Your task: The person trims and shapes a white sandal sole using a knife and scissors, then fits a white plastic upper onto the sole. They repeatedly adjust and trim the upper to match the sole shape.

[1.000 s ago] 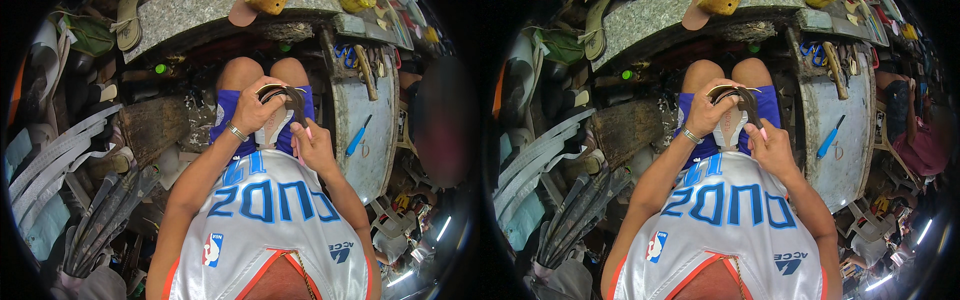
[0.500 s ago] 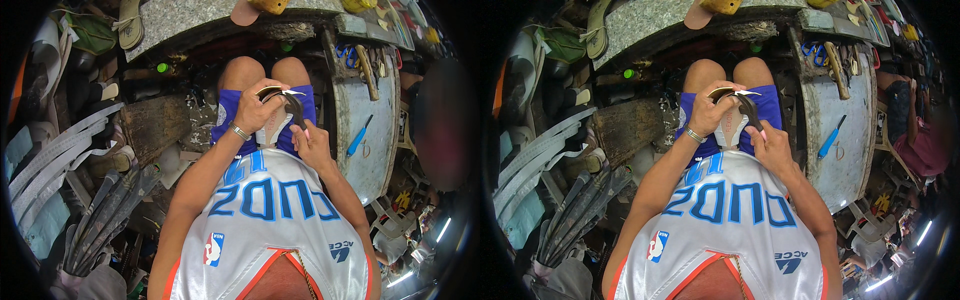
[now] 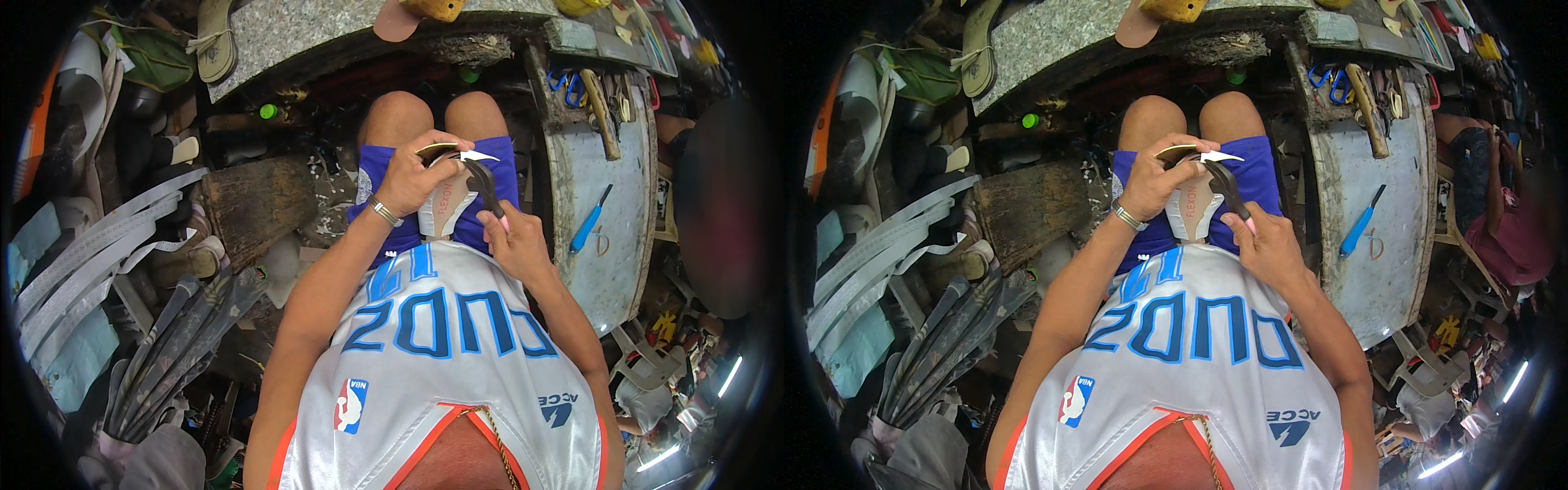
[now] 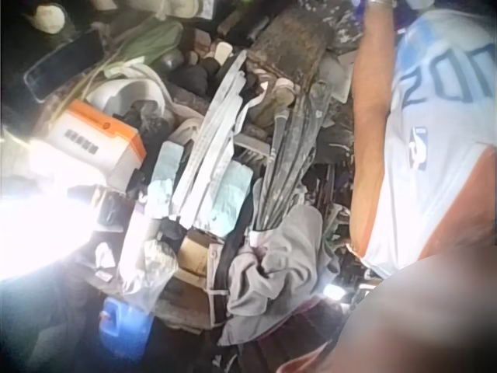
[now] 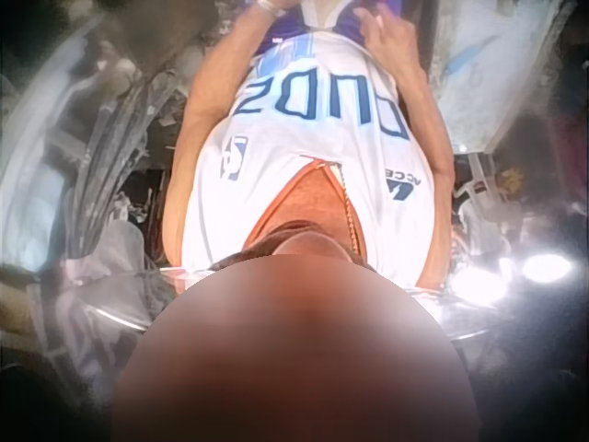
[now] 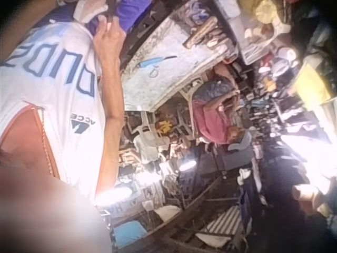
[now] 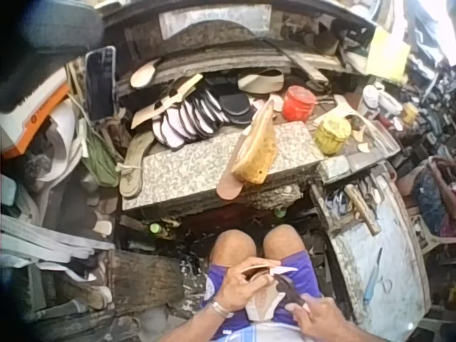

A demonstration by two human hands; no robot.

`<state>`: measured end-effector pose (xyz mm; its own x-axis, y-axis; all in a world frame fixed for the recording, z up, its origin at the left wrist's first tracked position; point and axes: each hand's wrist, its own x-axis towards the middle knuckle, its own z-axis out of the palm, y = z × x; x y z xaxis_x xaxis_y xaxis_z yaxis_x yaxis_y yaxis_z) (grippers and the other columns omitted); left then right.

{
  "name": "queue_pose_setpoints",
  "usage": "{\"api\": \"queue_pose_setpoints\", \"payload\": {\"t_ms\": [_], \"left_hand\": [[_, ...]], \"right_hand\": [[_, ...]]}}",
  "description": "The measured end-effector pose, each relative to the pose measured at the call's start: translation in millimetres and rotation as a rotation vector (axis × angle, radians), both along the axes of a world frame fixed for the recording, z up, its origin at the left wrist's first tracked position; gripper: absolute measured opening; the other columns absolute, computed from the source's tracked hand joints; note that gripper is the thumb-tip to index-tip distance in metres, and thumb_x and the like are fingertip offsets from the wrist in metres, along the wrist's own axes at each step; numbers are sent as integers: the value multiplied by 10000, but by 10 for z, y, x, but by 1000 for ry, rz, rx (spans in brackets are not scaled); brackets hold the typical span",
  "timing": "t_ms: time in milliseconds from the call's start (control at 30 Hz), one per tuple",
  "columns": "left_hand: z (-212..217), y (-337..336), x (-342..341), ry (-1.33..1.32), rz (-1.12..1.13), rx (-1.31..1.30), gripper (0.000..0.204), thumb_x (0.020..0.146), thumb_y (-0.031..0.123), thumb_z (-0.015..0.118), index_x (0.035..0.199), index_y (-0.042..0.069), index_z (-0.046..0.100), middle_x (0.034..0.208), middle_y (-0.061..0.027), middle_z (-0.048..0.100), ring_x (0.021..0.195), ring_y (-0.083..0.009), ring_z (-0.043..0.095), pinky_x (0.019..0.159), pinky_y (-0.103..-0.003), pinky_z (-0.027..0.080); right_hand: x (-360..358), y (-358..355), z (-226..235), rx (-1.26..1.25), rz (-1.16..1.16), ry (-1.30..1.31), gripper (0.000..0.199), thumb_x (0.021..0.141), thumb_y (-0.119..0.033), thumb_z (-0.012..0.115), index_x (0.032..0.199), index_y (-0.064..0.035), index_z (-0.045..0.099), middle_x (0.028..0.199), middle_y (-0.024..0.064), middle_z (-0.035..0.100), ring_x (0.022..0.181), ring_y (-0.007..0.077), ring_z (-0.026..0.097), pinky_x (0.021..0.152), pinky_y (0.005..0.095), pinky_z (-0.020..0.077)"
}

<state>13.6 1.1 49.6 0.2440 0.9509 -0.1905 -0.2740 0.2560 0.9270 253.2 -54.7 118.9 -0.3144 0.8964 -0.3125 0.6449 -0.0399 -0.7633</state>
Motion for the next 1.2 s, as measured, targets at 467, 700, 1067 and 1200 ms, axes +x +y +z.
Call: {"api": "queue_pose_setpoints", "payload": {"t_ms": [467, 700, 1067, 1200], "left_hand": [[-19, 132, -178, -54, -246, -74, 428, 1034, 181, 847, 1420, 62, 705, 1395, -69, 761, 1259, -148, 711, 1132, -351, 550], [62, 167, -109, -244, -157, -334, 442, 1016, 279, 869, 1396, 102, 731, 1319, -44, 769, 1212, -152, 732, 1081, -348, 567], [172, 271, -122, -292, -157, -561, 294, 991, 231, 853, 1253, 116, 789, 1168, -33, 811, 1054, -148, 762, 948, -332, 591], [167, 264, -139, -243, -159, -537, 303, 1014, 243, 839, 1274, 97, 783, 1157, -34, 814, 1067, -142, 763, 955, -319, 591]], "right_hand": [[-86, 27, 257, 121, 81, -290, 400, 1128, -330, 684, 1072, 66, 693, 727, 293, 707, 696, 523, 726, 626, 591, 577], [-155, 24, 259, 114, 71, -386, 376, 1128, -328, 671, 1059, 42, 682, 727, 298, 718, 689, 524, 735, 615, 617, 581], [-135, -42, 246, -26, 38, -181, 304, 1114, -235, 695, 1167, 64, 680, 826, 299, 756, 771, 511, 762, 708, 589, 600], [-79, -76, 413, -126, 29, -93, 269, 1127, -195, 674, 1246, 47, 674, 908, 268, 784, 838, 443, 790, 740, 515, 603]]}}
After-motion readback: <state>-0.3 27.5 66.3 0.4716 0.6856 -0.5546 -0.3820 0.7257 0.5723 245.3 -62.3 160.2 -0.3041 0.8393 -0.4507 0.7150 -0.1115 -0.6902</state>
